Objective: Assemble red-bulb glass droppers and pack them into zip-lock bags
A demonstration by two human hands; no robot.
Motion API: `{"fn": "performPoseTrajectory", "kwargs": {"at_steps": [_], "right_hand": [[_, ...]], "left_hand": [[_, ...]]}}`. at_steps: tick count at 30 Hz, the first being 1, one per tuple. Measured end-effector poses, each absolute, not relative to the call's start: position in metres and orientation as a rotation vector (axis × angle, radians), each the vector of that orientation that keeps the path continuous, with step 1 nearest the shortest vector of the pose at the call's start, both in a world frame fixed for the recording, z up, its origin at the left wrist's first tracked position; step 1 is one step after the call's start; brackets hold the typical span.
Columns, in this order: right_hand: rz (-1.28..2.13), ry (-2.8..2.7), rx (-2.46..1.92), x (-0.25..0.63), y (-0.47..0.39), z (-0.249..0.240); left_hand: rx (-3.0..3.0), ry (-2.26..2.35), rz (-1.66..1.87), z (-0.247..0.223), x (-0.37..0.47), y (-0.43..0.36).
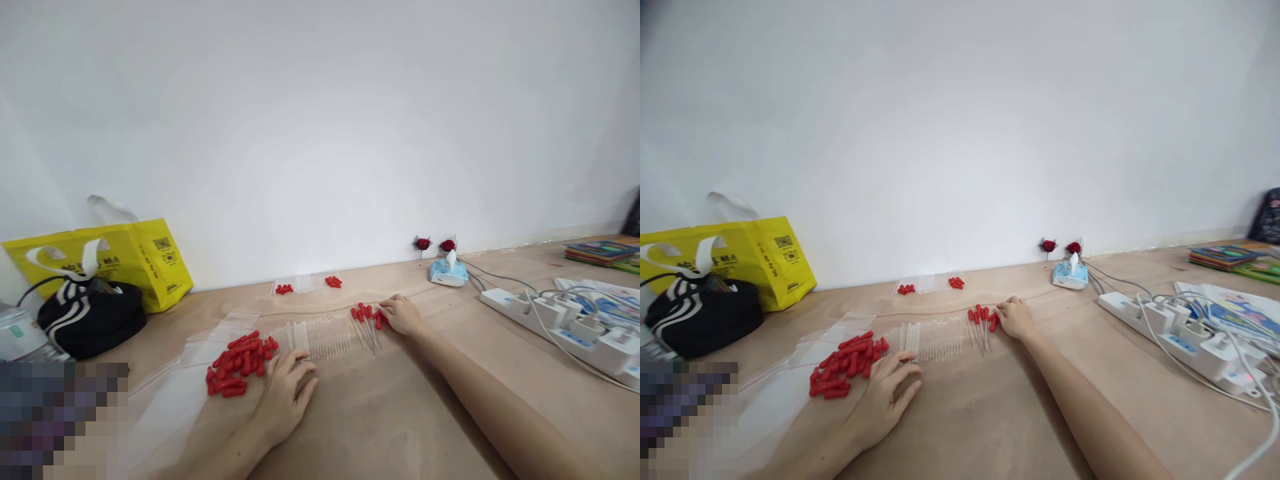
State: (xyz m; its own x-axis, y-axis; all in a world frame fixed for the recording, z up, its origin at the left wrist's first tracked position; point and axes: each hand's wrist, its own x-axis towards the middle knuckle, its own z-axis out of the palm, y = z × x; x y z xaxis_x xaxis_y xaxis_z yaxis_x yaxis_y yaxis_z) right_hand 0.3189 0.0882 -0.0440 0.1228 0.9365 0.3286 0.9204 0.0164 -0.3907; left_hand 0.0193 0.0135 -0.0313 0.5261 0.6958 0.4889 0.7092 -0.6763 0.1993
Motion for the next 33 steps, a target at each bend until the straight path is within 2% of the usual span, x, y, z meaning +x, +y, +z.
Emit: {"fn": "performPoseTrajectory", "kwargs": {"at_steps": [4, 8, 11, 14, 17, 20, 24, 29, 33], "right_hand": [[0.040, -1.810, -1.828, 0.325, 0.091, -0.039], [0.014, -1.775, -1.737, 0.319, 0.085, -0.024], [-0.039, -1.768, -1.427, 0.285, 0.066, -0.020], [-0.130, -1.931, -1.134, 0.239, 0.040, -0.027], [-0.222, -2.058, -0.968, 0.206, 0.020, -0.037], [-0.331, -2.094, -0.882, 0.195, 0.014, -0.044], [-0.391, -2.158, -0.748, 0.191, 0.013, -0.050], [-0.333, -2.159, -0.749, 0.206, 0.023, -0.050], [-0.126, -1.817, -1.146, 0.258, 0.050, -0.044]], "left_hand": [[-2.746, -1.280, -0.834, -0.028, 0.021, 0.011], [-2.776, -1.275, -0.965, -0.026, 0.023, 0.011], [-2.895, -1.299, -1.104, -0.023, 0.024, 0.012], [-2.992, -1.521, -1.252, -0.022, 0.024, 0.015], [-3.006, -1.924, -1.563, -0.025, 0.028, 0.017], [-2.864, -2.368, -2.064, -0.027, 0.036, 0.017], [-2.584, -2.563, -2.597, -0.026, 0.045, 0.014], [-2.441, -2.443, -2.653, -0.025, 0.044, 0.011], [-2.525, -2.389, -2.465, -0.026, 0.040, 0.008]]}}
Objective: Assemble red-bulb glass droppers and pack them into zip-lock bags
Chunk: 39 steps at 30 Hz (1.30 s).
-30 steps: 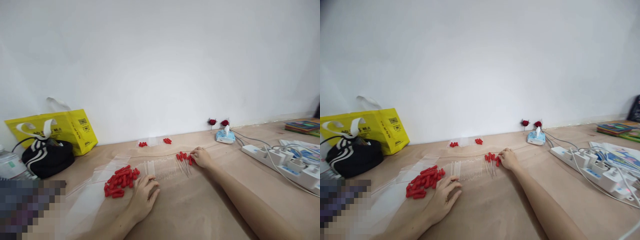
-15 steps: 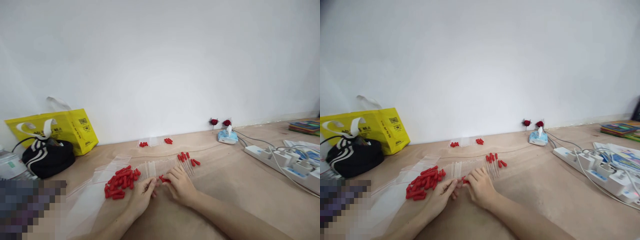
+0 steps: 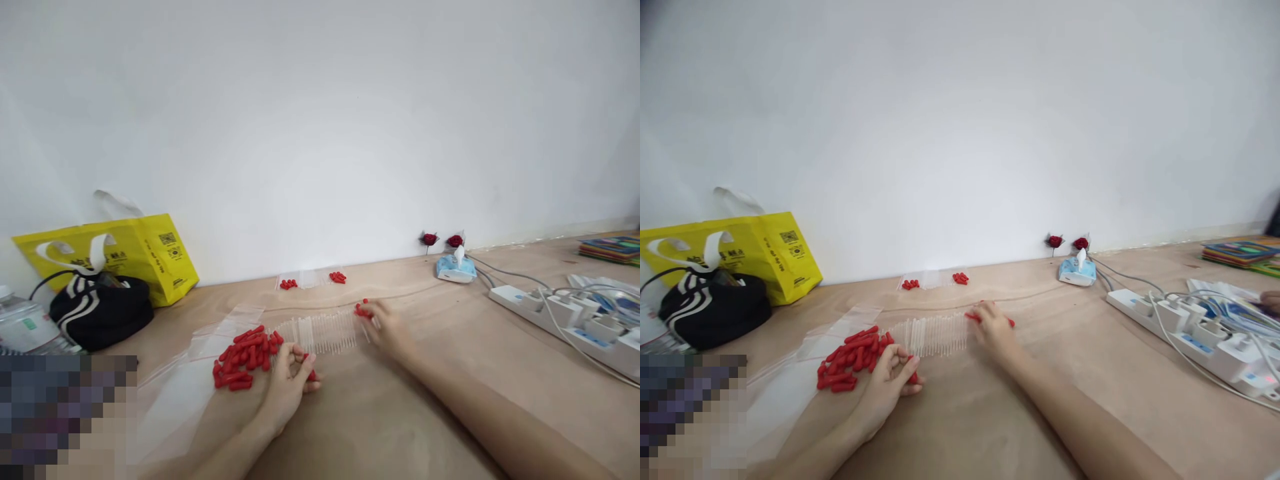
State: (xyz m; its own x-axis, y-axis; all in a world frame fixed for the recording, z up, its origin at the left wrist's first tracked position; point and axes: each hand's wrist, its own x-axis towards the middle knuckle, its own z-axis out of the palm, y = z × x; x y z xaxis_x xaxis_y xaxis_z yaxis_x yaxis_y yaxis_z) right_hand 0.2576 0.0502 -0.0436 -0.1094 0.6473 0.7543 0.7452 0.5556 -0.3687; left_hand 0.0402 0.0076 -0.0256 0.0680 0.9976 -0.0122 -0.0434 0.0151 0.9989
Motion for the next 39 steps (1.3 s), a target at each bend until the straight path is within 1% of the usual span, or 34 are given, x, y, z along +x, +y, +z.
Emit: {"fn": "performPoseTrajectory", "kwargs": {"at_steps": [3, 6, 11, 16, 20, 24, 27, 33, 37, 39], "right_hand": [[0.005, -1.495, -1.629, 0.299, 0.070, -0.043], [0.080, -1.455, -1.858, 0.321, 0.079, -0.047], [0.058, -1.478, -1.881, 0.311, 0.074, -0.045], [-0.029, -1.777, -1.817, 0.268, 0.060, -0.032], [-0.082, -1.852, -1.994, 0.243, 0.056, -0.026], [-0.088, -1.897, -2.140, 0.235, 0.058, -0.025], [-0.103, -1.912, -2.160, 0.230, 0.060, -0.027], [-0.098, -1.916, -2.134, 0.222, 0.063, -0.027], [-0.096, -1.976, -1.970, 0.232, 0.053, -0.020], [0.020, -2.068, -1.726, 0.240, 0.042, -0.021]], "left_hand": [[1.312, 1.107, 1.086, -0.027, 0.039, 0.006], [1.411, 1.093, 1.006, -0.029, 0.039, 0.007], [1.610, 1.103, 0.986, -0.034, 0.037, 0.009], [1.830, 1.089, 1.023, -0.037, 0.033, 0.011], [1.927, 1.109, 1.001, -0.038, 0.032, 0.011], [1.827, 1.137, 1.030, -0.040, 0.034, 0.011], [1.775, 1.150, 1.021, -0.040, 0.034, 0.012], [1.928, 1.142, 1.031, -0.042, 0.031, 0.013], [2.104, 1.132, 1.028, -0.036, 0.028, 0.012], [2.185, 1.125, 1.005, -0.032, 0.027, 0.012]]}}
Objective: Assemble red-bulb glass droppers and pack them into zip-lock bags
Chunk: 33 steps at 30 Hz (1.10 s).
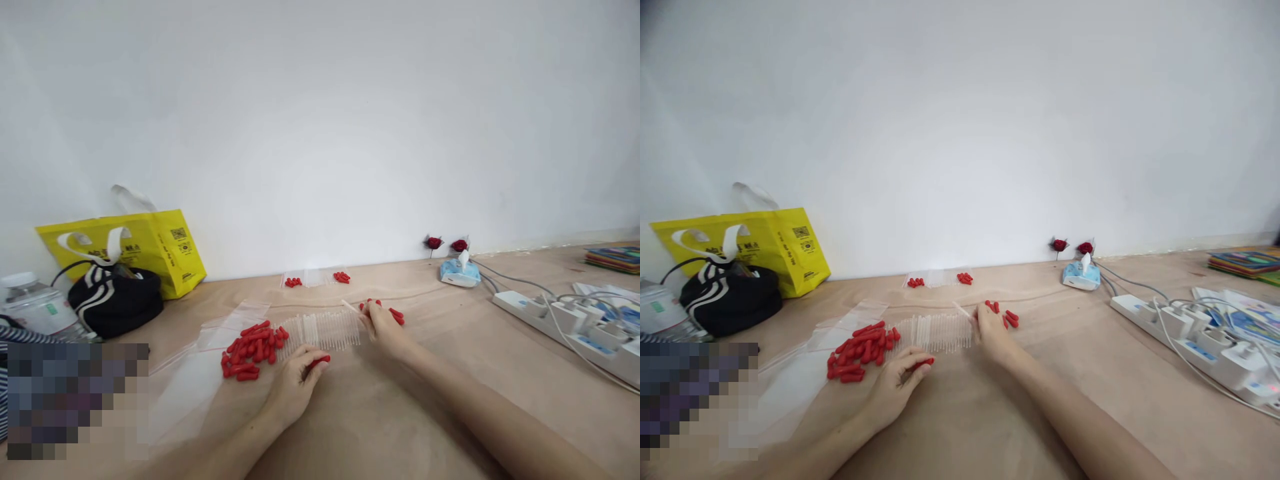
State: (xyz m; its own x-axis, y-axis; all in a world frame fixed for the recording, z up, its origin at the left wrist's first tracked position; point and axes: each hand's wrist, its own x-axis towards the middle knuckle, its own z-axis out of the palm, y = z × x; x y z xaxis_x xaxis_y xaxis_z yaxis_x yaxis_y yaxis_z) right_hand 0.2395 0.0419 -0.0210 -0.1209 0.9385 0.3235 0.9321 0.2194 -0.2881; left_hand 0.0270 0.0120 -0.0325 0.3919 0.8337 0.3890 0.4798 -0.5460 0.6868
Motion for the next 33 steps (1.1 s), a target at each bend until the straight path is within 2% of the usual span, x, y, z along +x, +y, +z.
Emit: {"fn": "performPoseTrajectory", "kwargs": {"at_steps": [3, 6, 21, 33], "right_hand": [[0.257, -2.096, -1.207, 0.245, 0.022, -0.030], [0.329, -2.045, -0.979, 0.242, 0.007, -0.043], [0.276, -2.172, -1.031, 0.227, -0.002, -0.045], [0.139, -2.323, -0.946, 0.232, -0.004, -0.043]], "left_hand": [[2.207, 1.142, 0.987, -0.031, 0.026, 0.012], [2.177, 1.176, 0.983, -0.032, 0.026, 0.012], [2.062, 1.161, 0.974, -0.034, 0.027, 0.014], [2.463, 1.079, 0.931, -0.029, 0.026, 0.002]]}}
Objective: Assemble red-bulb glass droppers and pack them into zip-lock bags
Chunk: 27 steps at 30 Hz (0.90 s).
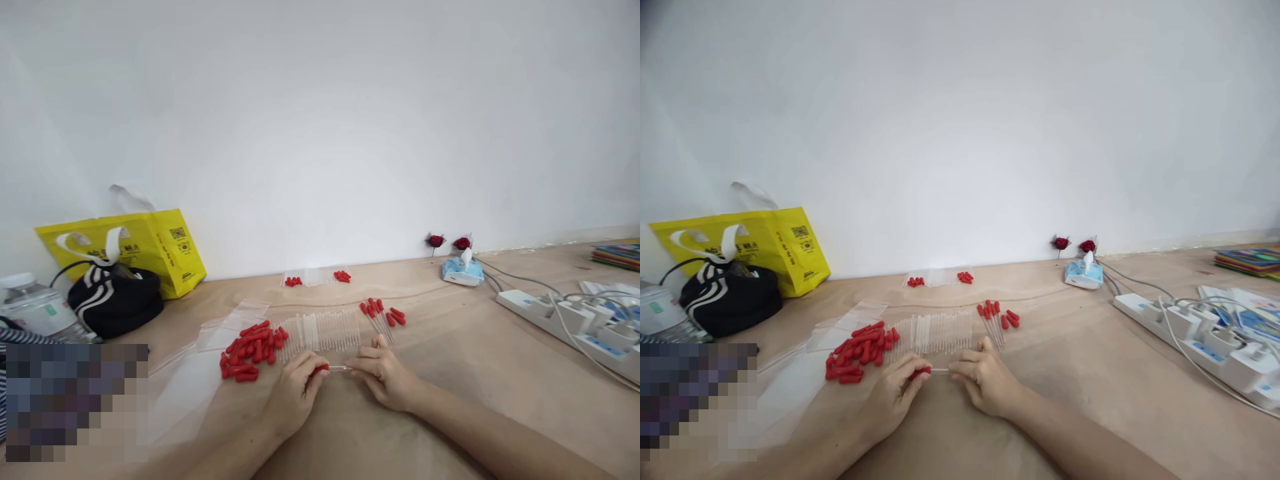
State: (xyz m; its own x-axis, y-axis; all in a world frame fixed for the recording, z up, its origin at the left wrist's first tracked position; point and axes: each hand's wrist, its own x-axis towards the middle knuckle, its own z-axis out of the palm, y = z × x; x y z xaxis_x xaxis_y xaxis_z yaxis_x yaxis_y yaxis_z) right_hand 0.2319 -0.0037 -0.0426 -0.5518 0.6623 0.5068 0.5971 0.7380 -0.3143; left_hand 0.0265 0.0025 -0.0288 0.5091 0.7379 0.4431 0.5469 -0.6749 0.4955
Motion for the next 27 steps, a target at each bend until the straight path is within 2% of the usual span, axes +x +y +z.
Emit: {"fn": "performPoseTrajectory", "kwargs": {"at_steps": [15, 27], "right_hand": [[0.112, -2.334, -0.943, 0.2270, -0.0034, -0.0441], [0.316, -2.341, -1.006, 0.2236, -0.0044, -0.0400]], "left_hand": [[2.643, 0.969, 0.871, -0.0304, 0.0274, -0.0008], [2.616, 0.950, 0.837, -0.0316, 0.0258, 0.0029]]}}
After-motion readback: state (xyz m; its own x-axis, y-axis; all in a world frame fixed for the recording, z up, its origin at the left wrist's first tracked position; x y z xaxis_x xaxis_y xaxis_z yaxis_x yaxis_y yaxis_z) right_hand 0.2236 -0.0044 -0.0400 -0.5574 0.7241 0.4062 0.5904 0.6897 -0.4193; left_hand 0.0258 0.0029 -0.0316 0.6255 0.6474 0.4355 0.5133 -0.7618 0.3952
